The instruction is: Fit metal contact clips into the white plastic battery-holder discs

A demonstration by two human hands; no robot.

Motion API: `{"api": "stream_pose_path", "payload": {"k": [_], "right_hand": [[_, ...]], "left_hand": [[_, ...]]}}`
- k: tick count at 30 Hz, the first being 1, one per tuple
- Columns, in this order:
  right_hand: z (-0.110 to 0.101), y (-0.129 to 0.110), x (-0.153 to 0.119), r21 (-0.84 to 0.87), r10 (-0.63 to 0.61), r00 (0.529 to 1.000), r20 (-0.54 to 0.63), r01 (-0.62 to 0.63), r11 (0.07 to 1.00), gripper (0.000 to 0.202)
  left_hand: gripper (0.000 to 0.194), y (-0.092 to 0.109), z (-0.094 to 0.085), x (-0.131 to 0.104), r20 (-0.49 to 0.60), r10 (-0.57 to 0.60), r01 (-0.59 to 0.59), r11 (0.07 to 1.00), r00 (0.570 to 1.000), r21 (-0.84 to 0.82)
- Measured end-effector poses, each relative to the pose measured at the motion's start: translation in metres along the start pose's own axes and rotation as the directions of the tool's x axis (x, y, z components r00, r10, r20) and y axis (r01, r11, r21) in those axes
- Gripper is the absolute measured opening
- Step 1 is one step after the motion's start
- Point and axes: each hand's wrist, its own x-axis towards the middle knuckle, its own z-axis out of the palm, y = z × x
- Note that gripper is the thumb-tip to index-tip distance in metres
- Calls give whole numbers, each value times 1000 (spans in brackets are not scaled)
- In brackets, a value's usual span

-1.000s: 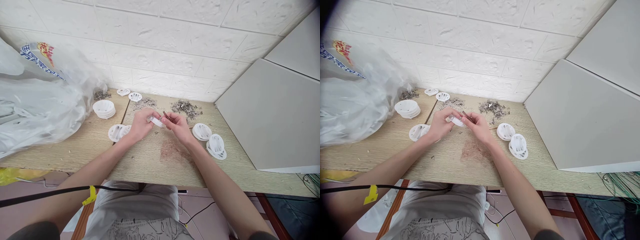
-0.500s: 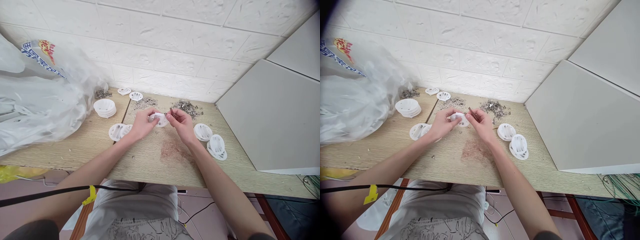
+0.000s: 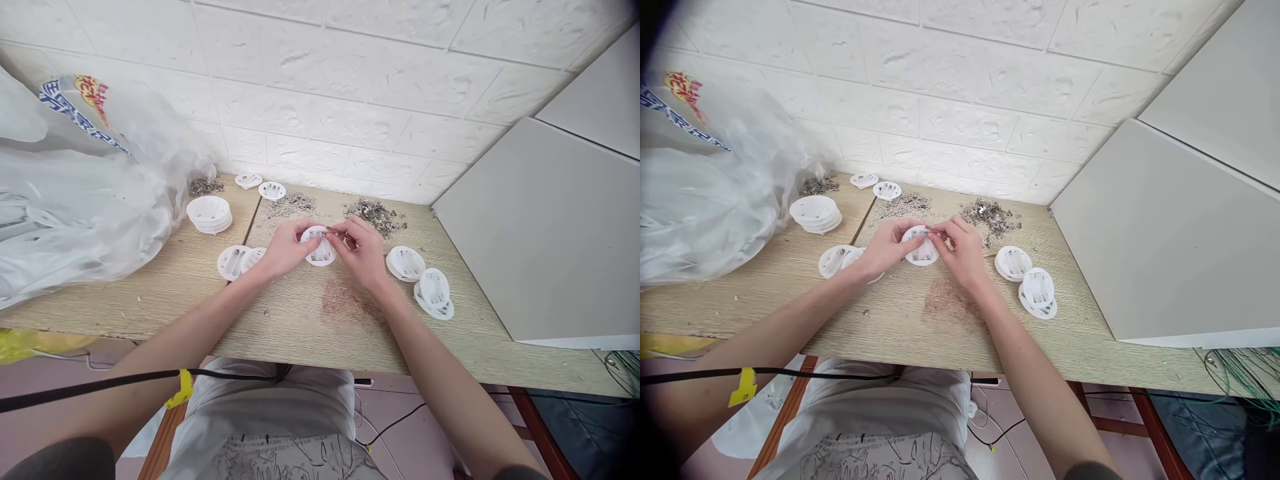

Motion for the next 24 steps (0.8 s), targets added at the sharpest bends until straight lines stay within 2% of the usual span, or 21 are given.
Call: {"api": "stream_pose_path", "payload": {"k": [5, 8, 13, 20, 24], "right_hand": [[2, 2, -1, 9, 17, 1000, -18, -17, 1000, 17], [2, 2, -1, 34, 46, 999, -23, -45, 998, 19], [2, 0, -2, 51, 116, 993, -28, -115, 992, 20], [1, -3, 0, 46, 142, 990, 0, -141, 989, 28], [1, -3, 1, 97, 202, 979, 19, -202, 974, 28]], "left_hand": [[26, 3, 2, -1, 54, 29, -26, 998, 998, -52], [28, 3, 2, -2, 68, 8, -2, 996, 998, -93], [30, 3, 1, -2, 50, -73, 79, 988, 996, -133], [30, 3, 1, -2, 25, -88, 90, 990, 996, -105], [34, 3, 1, -2, 31, -90, 93, 988, 995, -120]]}}
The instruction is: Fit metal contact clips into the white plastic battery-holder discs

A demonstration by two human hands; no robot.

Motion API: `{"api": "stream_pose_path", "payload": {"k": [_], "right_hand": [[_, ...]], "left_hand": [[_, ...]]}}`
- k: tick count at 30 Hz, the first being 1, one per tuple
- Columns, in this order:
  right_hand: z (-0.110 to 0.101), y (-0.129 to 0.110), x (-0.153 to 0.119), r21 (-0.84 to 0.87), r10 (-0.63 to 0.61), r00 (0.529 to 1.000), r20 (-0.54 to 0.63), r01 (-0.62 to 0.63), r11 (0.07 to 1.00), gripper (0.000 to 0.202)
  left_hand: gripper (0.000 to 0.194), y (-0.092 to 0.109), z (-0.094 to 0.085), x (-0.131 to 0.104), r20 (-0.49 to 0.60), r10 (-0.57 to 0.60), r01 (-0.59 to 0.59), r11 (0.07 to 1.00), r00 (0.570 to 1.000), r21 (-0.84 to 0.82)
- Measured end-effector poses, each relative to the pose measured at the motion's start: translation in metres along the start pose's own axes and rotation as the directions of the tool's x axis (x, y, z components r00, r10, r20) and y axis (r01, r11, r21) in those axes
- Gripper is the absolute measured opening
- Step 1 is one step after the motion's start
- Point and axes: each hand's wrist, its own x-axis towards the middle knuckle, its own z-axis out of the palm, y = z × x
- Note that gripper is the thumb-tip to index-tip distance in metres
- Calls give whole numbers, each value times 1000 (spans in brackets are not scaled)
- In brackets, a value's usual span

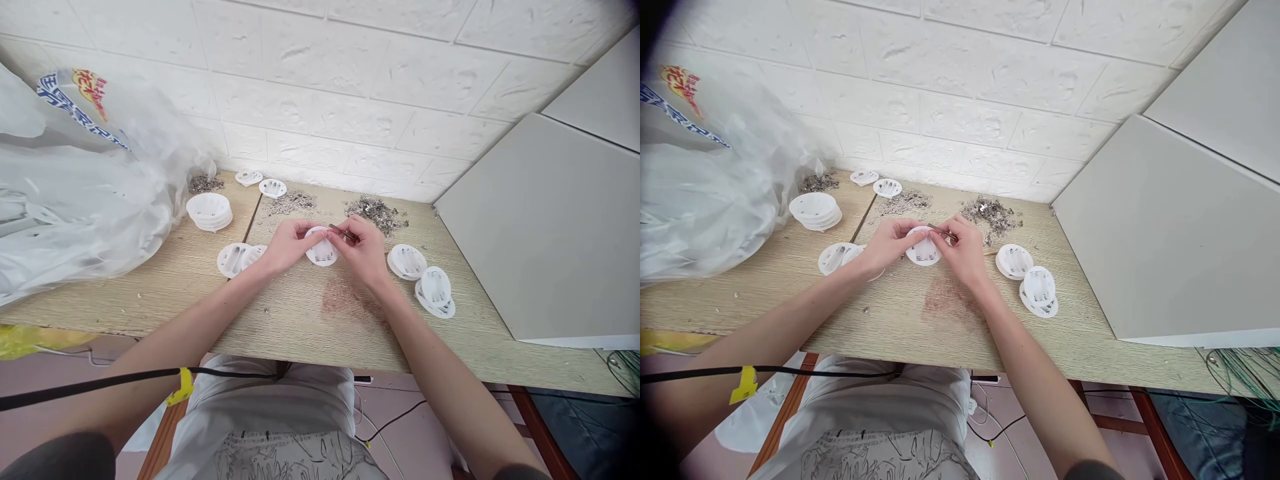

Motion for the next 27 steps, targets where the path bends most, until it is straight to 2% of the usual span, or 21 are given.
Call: {"api": "stream_pose_path", "payload": {"k": [5, 10, 14, 20, 23, 27], "right_hand": [[2, 4, 0, 74, 58, 998, 9, -59, 996, 18], [3, 6, 1, 139, 107, 994, 11, -107, 984, 18], [4, 4, 0, 155, 84, 996, -15, -81, 985, 17], [3, 2, 0, 87, 59, 998, -15, -57, 995, 20], [3, 3, 0, 144, 148, 989, 12, -148, 978, 25], [3, 3, 1, 319, 285, 948, 139, -315, 894, 34]], "left_hand": [[36, 1, 0, 0, 14, 19, -19, 1000, 1000, 20], [38, 2, 0, -1, 17, 7, -7, 1000, 1000, 13], [37, 2, 0, -1, 18, -6, 6, 1000, 1000, -20], [36, -1, 0, 0, 23, 11, -10, 1000, 1000, -16], [37, 0, 0, 0, 32, 1, 0, 1000, 999, -13], [33, 3, 0, -2, 14, -7, 7, 999, 1000, 32]]}}
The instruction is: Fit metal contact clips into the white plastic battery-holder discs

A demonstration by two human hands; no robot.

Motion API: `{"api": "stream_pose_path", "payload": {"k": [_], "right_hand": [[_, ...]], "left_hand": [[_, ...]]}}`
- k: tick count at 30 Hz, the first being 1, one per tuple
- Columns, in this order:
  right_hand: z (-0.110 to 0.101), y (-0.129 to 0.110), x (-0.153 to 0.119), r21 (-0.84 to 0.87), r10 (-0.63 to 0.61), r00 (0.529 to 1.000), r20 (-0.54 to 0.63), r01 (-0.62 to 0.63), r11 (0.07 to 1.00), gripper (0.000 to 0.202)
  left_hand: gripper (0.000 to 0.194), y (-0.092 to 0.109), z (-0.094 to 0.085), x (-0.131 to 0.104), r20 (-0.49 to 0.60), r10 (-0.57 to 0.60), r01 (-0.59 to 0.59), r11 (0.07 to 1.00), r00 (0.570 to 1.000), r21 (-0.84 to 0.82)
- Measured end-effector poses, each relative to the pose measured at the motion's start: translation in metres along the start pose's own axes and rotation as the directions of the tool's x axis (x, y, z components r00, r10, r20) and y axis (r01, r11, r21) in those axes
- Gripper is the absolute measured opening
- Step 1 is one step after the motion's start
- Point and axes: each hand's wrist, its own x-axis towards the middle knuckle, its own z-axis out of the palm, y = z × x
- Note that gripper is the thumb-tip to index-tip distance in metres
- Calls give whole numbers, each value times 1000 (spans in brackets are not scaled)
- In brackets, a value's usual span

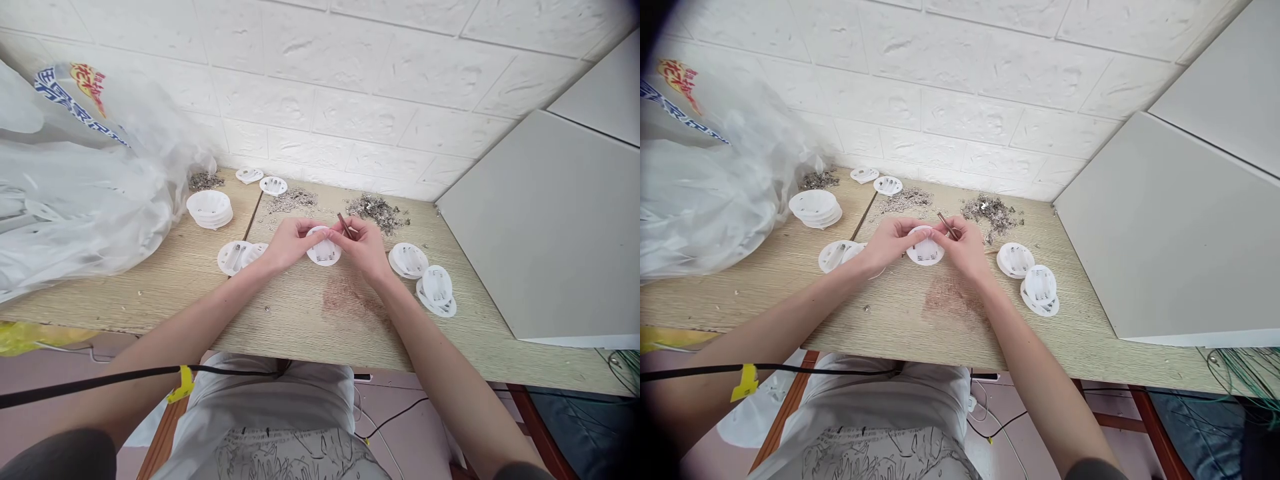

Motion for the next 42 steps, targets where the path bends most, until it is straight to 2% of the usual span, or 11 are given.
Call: {"api": "stream_pose_path", "payload": {"k": [3, 7, 14, 18, 24, 30, 37, 42], "right_hand": [[0, -2, 0, 52, 47, 998, 37, -49, 997, 38], [-1, 0, 0, 62, 47, 998, 47, -50, 997, 39], [-1, 9, 2, -116, -75, 997, 12, 76, 990, 27], [0, 10, 3, -130, -68, 997, 33, 72, 989, 22], [1, 8, 2, -35, 3, 998, 59, -1, 999, 28], [0, 1, 1, 125, 114, 990, 79, -124, 984, 35], [-2, -5, -1, 175, 235, 959, 157, -262, 949, 37], [-1, 0, 0, 167, 206, 968, 145, -229, 959, 36]], "left_hand": [[33, 1, 0, -1, -6, 11, -11, 1000, 1000, 17], [35, 0, 1, 0, 3, 19, -19, 1000, 1000, 6], [32, -3, 0, 2, 5, 27, -27, 1000, 1000, 0], [25, -6, 0, 4, -42, 14, -14, 1000, 999, 0], [24, -9, 0, 5, -85, 1, 0, 1000, 996, 10], [34, -3, 0, 1, -14, 6, -5, 1000, 1000, 20], [38, -2, 1, 0, -1, -22, 22, 998, 1000, 55], [37, -4, 0, 1, -9, -37, 37, 998, 999, 49]]}}
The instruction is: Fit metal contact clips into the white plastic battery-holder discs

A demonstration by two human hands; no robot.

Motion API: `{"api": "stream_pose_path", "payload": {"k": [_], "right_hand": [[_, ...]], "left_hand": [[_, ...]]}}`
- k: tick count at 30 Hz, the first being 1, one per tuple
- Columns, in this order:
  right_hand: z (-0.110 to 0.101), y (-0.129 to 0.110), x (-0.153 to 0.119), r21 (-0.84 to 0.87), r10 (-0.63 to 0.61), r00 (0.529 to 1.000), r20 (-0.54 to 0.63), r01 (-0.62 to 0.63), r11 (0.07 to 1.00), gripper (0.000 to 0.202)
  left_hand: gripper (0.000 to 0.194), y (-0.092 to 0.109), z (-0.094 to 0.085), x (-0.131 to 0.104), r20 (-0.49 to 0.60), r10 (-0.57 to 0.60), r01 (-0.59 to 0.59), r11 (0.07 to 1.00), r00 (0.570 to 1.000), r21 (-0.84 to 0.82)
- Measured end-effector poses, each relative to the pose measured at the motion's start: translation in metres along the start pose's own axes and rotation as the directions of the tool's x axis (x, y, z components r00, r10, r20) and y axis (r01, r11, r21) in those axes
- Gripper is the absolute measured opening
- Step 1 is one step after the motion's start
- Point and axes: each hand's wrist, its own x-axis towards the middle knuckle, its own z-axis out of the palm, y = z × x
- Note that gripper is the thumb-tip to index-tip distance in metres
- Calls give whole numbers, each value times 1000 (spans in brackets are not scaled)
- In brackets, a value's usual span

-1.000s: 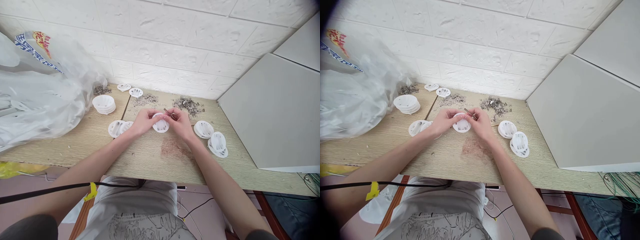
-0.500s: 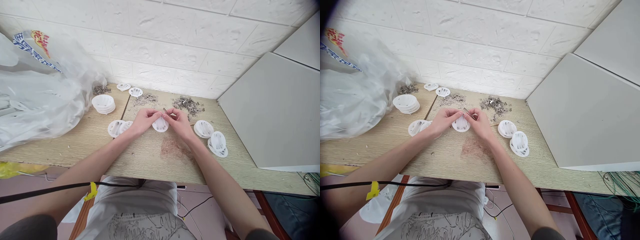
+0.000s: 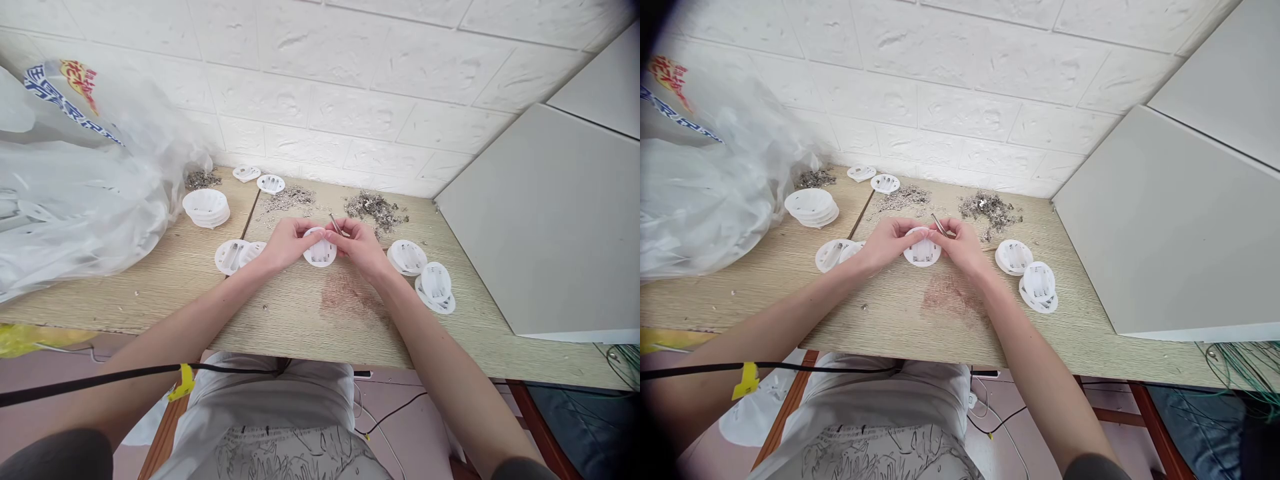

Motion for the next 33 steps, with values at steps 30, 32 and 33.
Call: {"api": "stream_pose_path", "payload": {"k": [30, 32, 33], "right_hand": [[3, 2, 1, -137, -154, 985, -78, 142, 980, 25], [3, 2, 1, -133, -149, 985, -85, 137, 982, 24], [3, 2, 2, -131, -149, 985, -88, 137, 982, 24]], "left_hand": [[25, 3, 2, 1, -79, -91, 83, 992, 993, -99], [25, 3, 2, 1, -86, -95, 85, 991, 992, -106], [25, 3, 2, 1, -87, -95, 85, 990, 992, -108]]}}
